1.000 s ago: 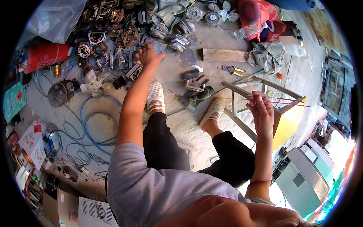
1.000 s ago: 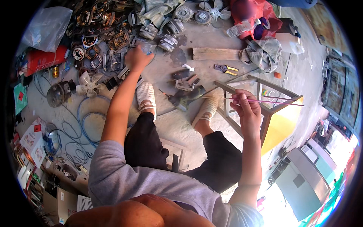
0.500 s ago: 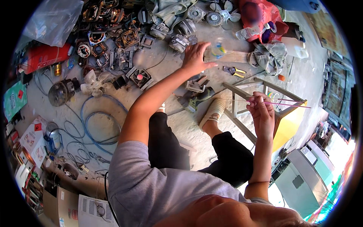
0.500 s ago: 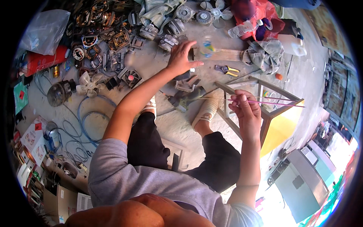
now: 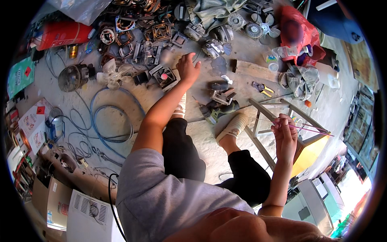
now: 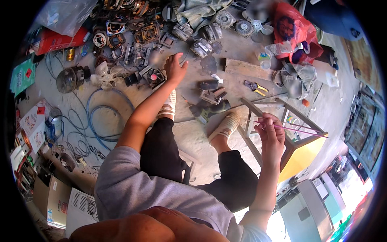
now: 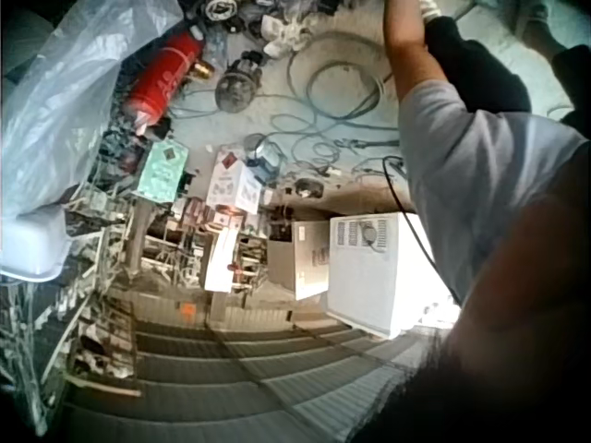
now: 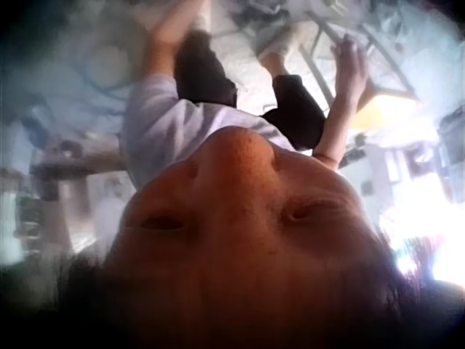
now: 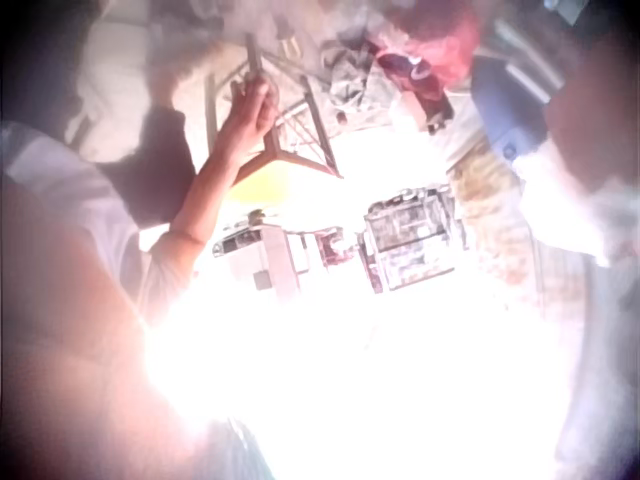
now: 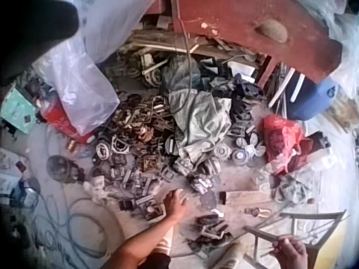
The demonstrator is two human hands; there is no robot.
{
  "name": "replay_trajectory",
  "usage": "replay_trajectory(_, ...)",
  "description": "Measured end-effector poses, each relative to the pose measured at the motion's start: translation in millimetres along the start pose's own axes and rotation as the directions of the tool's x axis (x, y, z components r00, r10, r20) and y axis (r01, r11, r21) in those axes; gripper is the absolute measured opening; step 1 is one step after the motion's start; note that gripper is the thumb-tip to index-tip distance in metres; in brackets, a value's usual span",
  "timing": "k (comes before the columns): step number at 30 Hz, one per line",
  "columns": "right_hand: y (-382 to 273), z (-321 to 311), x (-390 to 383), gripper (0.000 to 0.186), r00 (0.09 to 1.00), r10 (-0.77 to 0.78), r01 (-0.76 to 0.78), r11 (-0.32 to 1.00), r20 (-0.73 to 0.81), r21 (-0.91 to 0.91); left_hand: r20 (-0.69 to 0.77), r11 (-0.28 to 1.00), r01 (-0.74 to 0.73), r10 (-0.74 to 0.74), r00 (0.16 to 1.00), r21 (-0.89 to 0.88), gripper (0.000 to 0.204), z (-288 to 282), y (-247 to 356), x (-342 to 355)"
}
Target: The person assembles a fan motor by attaching a metal casing over the internal components and securing it with screws using a power drill.
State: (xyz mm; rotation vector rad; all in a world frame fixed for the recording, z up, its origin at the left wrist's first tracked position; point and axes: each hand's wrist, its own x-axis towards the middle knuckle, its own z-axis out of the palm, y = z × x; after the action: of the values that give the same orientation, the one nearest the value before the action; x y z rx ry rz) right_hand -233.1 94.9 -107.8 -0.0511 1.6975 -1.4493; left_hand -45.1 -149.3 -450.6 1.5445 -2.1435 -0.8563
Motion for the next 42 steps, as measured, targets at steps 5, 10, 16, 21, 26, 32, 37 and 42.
replay_trajectory(5,1,4,0,0.024,0.999,0.009,-0.007,0.999,0.046,-0.041,-0.214,0.999,0.013,-0.006,0.977,0.033,0.051,-31,-32,28)
replay_trajectory(10,3,4,1,0.024,0.999,0.005,-0.003,0.999,0.032,-0.055,-0.222,0.945,0.138,-0.073,0.972,0.295,0.072,-99,-42,91)
replay_trajectory(16,4,5,3,0.023,0.999,0.017,-0.014,0.997,0.04,-0.075,0.184,0.78,-0.176,0.08,0.98,0.601,0.093,-127,-68,152)
replay_trajectory(21,5,10,5,0.023,0.999,0.017,-0.014,0.996,0.031,-0.087,0.287,0.687,-0.245,0.056,0.956,0.684,0.094,-115,-71,168)
replay_trajectory(26,7,10,3,0.021,1.0,0.004,-0.004,0.995,0.004,-0.097,0.273,0.673,-0.242,0.062,0.96,0.699,0.089,-114,-67,171)
replay_trajectory(32,5,9,1,0.022,0.997,0.025,-0.038,0.985,-0.074,-0.171,0.011,0.785,-0.164,0.196,0.981,0.597,0.085,-126,-51,136)
replay_trajectory(37,5,12,2,0.027,1.0,0.01,-0.012,0.994,-0.019,-0.106,0.098,0.904,-0.381,0.369,0.924,0.192,0.085,-117,1,75)
replay_trajectory(42,10,12,12,0.032,0.998,-0.021,0.007,0.978,-0.065,-0.207,0.398,0.751,-0.654,0.629,0.668,-0.089,0.082,-61,84,20)
